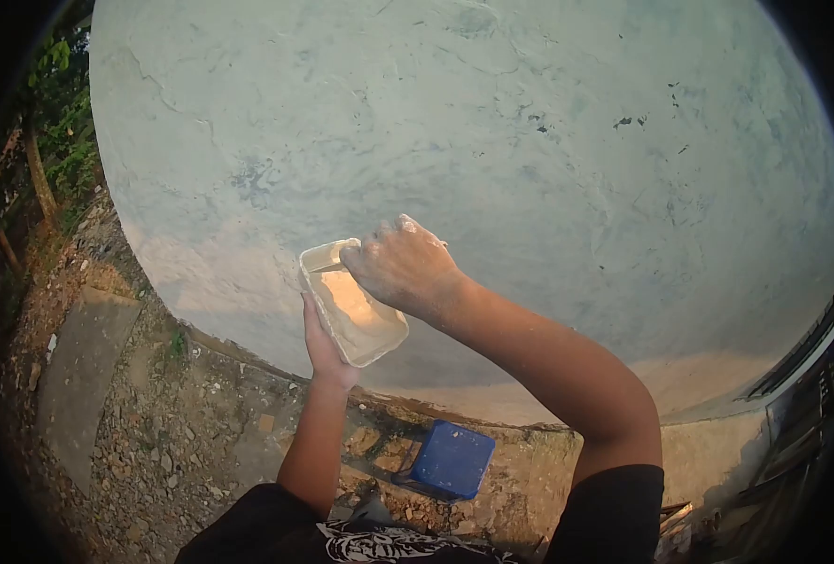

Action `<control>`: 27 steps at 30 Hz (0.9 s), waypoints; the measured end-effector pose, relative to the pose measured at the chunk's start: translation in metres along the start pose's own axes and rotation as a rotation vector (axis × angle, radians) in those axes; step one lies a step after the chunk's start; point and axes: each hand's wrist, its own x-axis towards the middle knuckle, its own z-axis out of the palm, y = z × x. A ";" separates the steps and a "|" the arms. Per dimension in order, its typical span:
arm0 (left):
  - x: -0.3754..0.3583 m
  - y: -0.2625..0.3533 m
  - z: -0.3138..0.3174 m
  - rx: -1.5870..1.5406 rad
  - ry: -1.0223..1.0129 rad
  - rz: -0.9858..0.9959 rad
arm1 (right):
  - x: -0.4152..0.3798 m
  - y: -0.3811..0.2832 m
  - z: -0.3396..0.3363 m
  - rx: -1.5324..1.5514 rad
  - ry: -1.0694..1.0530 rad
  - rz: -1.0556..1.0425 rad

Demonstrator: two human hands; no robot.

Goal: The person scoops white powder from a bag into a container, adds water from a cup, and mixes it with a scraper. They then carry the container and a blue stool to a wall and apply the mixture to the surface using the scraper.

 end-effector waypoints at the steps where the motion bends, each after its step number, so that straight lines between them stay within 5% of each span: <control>1: 0.010 0.010 -0.003 -0.023 -0.013 0.035 | 0.013 -0.001 -0.002 0.035 -0.049 -0.003; 7: 0.050 0.056 -0.011 -0.085 -0.081 0.254 | 0.058 0.003 -0.016 0.307 -0.194 0.128; 11: 0.063 0.061 -0.013 -0.122 -0.021 0.191 | 0.069 0.017 -0.013 0.553 -0.094 0.307; 13: 0.066 0.056 -0.012 -0.152 -0.066 0.153 | 0.068 0.021 -0.019 0.908 0.057 0.431; 19: 0.059 0.038 0.010 -0.150 -0.184 0.092 | 0.067 0.016 -0.022 1.106 0.053 0.482; 27: 0.056 0.060 0.010 -0.149 -0.108 0.201 | 0.079 -0.026 -0.016 0.936 0.251 0.141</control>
